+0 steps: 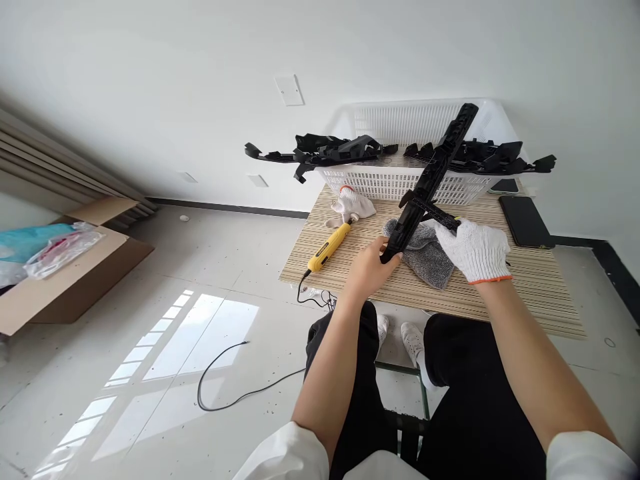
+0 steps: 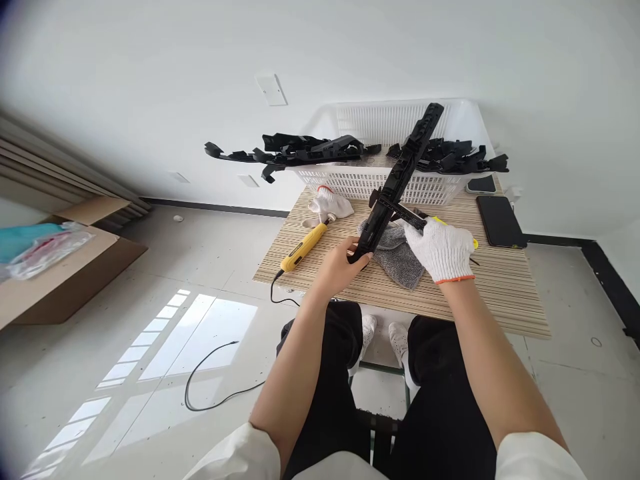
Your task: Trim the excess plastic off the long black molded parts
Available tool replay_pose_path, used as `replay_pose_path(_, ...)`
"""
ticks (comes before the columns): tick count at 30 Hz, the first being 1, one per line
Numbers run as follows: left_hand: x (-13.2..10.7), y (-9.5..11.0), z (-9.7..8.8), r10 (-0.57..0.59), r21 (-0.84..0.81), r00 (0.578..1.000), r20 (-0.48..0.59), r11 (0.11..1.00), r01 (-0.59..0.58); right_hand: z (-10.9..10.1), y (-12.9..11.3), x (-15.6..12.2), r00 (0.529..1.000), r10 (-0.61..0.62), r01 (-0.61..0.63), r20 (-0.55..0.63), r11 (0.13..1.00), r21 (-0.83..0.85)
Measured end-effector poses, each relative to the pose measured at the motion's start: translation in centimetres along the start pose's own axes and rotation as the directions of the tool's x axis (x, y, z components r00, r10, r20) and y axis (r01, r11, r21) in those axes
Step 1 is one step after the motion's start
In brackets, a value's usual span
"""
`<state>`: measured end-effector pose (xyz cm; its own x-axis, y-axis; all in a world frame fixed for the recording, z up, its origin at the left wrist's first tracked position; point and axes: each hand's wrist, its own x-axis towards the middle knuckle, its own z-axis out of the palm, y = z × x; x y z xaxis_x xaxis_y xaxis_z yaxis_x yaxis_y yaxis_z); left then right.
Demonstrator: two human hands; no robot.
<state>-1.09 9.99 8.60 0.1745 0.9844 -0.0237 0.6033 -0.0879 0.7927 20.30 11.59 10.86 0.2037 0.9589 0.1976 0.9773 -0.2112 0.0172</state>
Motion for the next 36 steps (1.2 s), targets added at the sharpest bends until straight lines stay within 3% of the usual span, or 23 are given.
replay_pose_path(8, 0.0, -0.1, 0.0, 0.004, -0.027, 1.0, 0.014, 1.0, -0.004, 0.5, 0.9, 0.2, 0.995, -0.102, 0.102, 0.021, 0.995, -0.019)
replay_pose_path(19, -0.7, -1.3, 0.4, 0.044, -0.132, 0.997, 0.06, 0.991, -0.036, 0.1, 1.5, -0.4, 0.995, -0.026, 0.02, 0.095, 0.998, 0.06)
replay_pose_path(25, -1.8, -1.3, 0.4, 0.031, -0.13, 0.992, 0.119, 0.991, -0.015, 0.5, 1.7, -1.4, 0.999, -0.02, 0.017, 0.026, 0.994, 0.104)
replay_pose_path(29, -2.5, -0.9, 0.1, 0.025, -0.125, 0.988, 0.155, 0.992, -0.005, -0.1, 1.4, -1.9, 0.999, -0.012, 0.005, 0.047, 0.988, 0.156)
replay_pose_path(36, -3.0, -0.9, 0.5, 0.01, -0.114, 0.986, 0.165, 0.993, 0.009, 0.2, 0.4, -2.8, 0.99, -0.018, 0.009, 0.14, 0.998, 0.069)
